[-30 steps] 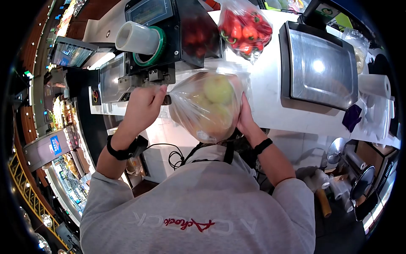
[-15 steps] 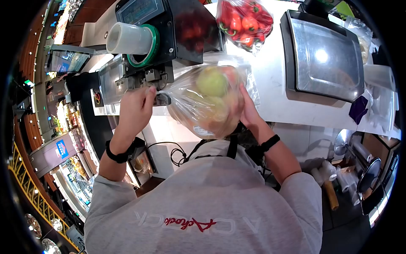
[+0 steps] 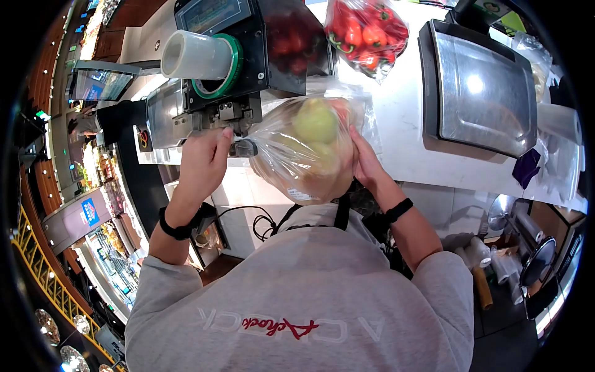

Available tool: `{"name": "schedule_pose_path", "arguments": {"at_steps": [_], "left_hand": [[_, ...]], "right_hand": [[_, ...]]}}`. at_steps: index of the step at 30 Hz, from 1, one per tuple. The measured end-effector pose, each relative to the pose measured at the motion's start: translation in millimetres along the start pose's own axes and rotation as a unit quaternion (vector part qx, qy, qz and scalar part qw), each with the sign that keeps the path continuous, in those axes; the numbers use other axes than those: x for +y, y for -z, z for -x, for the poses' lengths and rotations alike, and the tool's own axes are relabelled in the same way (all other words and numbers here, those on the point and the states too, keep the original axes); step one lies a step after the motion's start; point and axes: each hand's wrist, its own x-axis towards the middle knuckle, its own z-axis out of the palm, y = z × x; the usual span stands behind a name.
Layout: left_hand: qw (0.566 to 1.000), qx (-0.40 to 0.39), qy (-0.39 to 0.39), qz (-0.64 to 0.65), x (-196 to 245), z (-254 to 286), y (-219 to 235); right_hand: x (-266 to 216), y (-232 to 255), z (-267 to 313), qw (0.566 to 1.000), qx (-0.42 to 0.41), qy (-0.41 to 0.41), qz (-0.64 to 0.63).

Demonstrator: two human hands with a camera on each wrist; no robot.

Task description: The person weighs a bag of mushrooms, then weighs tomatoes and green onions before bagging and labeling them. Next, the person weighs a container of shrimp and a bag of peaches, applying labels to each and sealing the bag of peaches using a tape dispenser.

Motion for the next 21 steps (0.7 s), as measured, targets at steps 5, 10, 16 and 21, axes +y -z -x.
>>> {"name": "schedule_pose_path", "arguments": {"at_steps": [5, 10, 16, 21], "left_hand": [[1.000, -0.001, 0.006, 0.019, 0.7, -0.3, -0.2], [0.999, 0.012, -0.001, -0.050, 8.6, 1.3, -0.2], [0.991, 0.038, -0.009, -0.126, 24.1, 4.4, -6.8], [0.995, 0.017, 0.015, -0.101, 35.7, 2.9, -8.2]], "right_hand": [[0.7, 5.0, -0.8, 1.000, -0.007, 0.000, 0.018], [-3.4, 6.4, 1.1, 0.999, 0.005, -0.019, 0.035], [-8.4, 13.3, 3.3, 0.998, 0.022, -0.025, 0.047], [-10.9, 30.0, 8.3, 0.999, -0.003, -0.025, 0.024]]}}
